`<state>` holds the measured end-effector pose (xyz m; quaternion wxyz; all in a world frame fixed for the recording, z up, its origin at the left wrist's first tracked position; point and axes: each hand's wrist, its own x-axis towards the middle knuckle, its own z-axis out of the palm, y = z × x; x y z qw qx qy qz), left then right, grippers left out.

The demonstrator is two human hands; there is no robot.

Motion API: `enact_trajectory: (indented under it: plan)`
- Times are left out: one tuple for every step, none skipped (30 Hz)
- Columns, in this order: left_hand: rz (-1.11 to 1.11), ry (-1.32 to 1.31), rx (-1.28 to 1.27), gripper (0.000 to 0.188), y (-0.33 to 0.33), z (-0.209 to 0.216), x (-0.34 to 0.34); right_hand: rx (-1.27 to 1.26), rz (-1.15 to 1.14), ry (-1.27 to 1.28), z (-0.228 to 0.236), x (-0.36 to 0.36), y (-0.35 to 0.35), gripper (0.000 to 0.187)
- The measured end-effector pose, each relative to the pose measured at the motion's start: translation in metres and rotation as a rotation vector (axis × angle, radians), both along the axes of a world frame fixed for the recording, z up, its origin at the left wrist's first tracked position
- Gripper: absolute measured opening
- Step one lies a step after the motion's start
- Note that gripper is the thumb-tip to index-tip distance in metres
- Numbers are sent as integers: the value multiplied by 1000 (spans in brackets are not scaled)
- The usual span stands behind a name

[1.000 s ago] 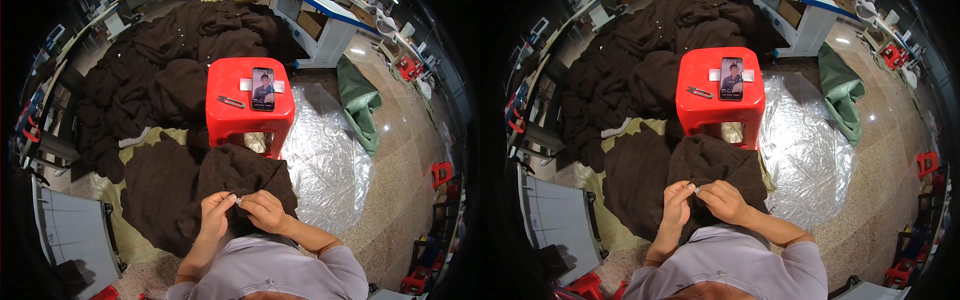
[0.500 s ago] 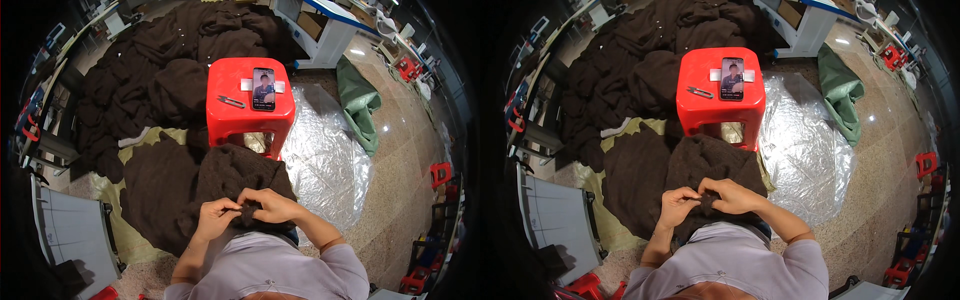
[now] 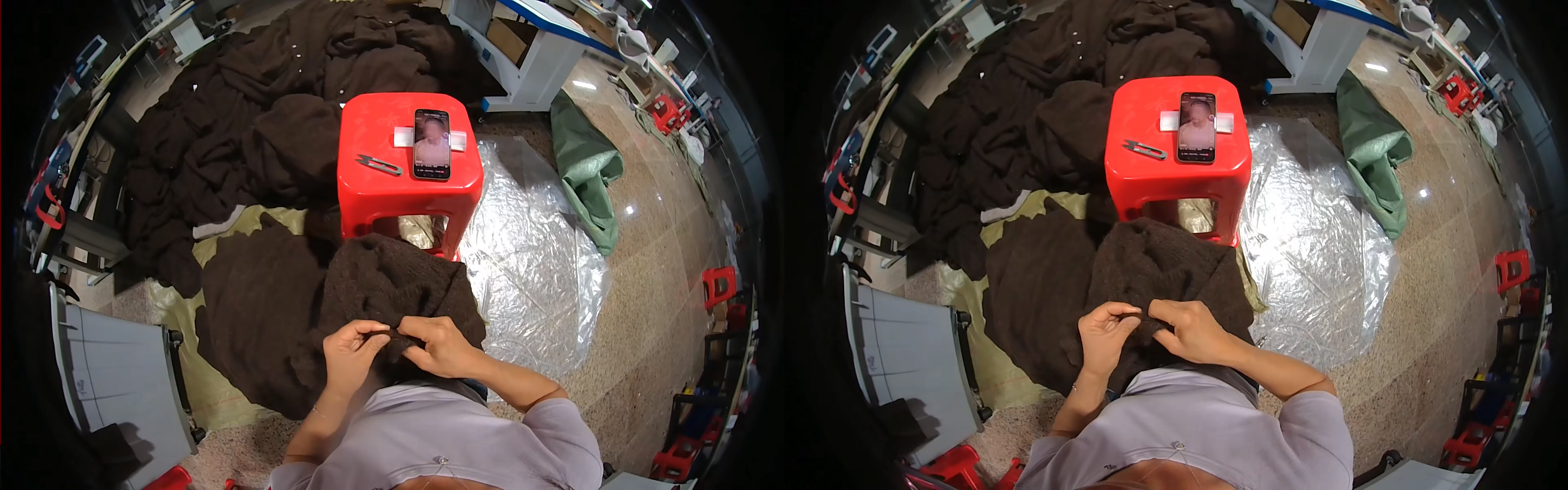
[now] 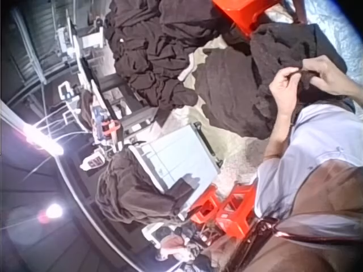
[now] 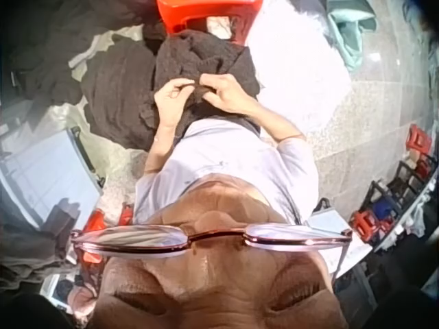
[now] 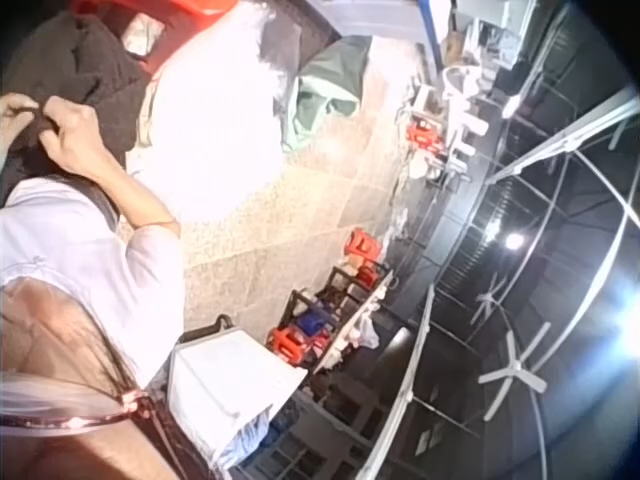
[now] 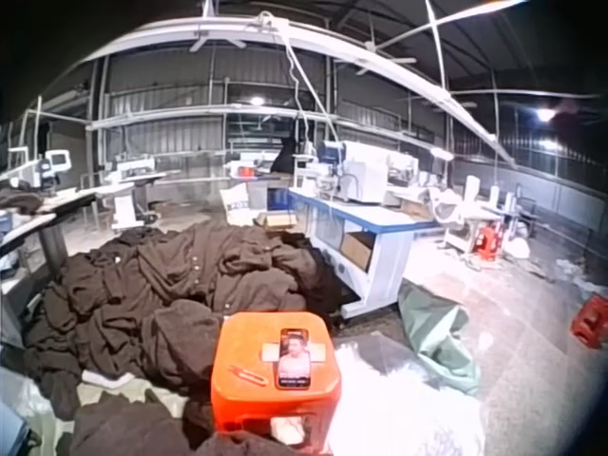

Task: Inspect and organize pieces of brown fabric in a factory setting.

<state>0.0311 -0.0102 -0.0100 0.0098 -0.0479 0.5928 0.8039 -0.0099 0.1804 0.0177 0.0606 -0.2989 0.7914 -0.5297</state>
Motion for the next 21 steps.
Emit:
enact_trajectory:
  plan:
    - [-37, -37, 75, 19, -2, 0, -2, 4, 14, -7, -1, 0, 0, 22]
    - [-72, -31, 77, 19, -4, 1, -4, 15, 22, -10, -1, -2, 1, 24]
    - [-88, -32, 81, 20, -6, 1, -6, 31, 29, -5, -1, -3, 1, 25]
    - [-105, -34, 83, 20, -9, 2, -8, 6, 53, -11, 0, -4, 1, 25]
    - [-118, -53, 126, 20, -11, 2, -10, -15, 75, -9, 0, -6, 1, 25]
    - [-131, -73, 170, 20, -12, 3, -11, -28, 98, -5, 2, -8, 1, 25]
    - [-143, -94, 213, 20, -14, 3, -11, -6, 108, 3, 3, -9, 2, 25]
    - [-153, -104, 215, 19, -14, 4, -12, 22, 119, 14, 4, -10, 3, 25]
    - [-162, -113, 218, 19, -14, 4, -12, 63, 116, 19, 6, -9, 4, 25]
    - [-165, -106, 235, 19, -14, 5, -12, 98, 116, 64, 7, -8, 4, 25]
    - [-159, -127, 221, 18, -13, 5, -12, 145, 102, 104, 8, -6, 3, 25]
    - [-144, -131, 220, 18, -12, 6, -12, 192, 87, 143, 9, -4, 3, 25]
    - [-134, -137, 215, 18, -11, 6, -12, 203, 71, 170, 9, -3, 1, 25]
    - [-115, -142, 227, 18, -11, 6, -12, 215, 56, 197, 9, -1, -1, 25]
    - [-102, -150, 234, 18, -10, 7, -12, 238, 54, 219, 9, -2, -3, 25]
    - [-77, -156, 239, 18, -10, 7, -12, 192, 60, 173, 9, -3, -4, 24]
    - [-94, -157, 238, 18, -11, 7, -12, 158, 78, 121, 9, -6, -4, 24]
    - [-99, -157, 234, 18, -11, 7, -12, 136, 82, 56, 9, -9, -3, 23]
    - [-106, -151, 234, 18, -13, 8, -13, 110, 119, 0, 10, -12, -2, 22]
    - [-127, -138, 213, 18, -14, 8, -13, 97, 144, -70, 12, -16, 1, 21]
    - [-149, -118, 195, 18, -16, 9, -14, 83, 169, -142, 14, -19, 3, 20]
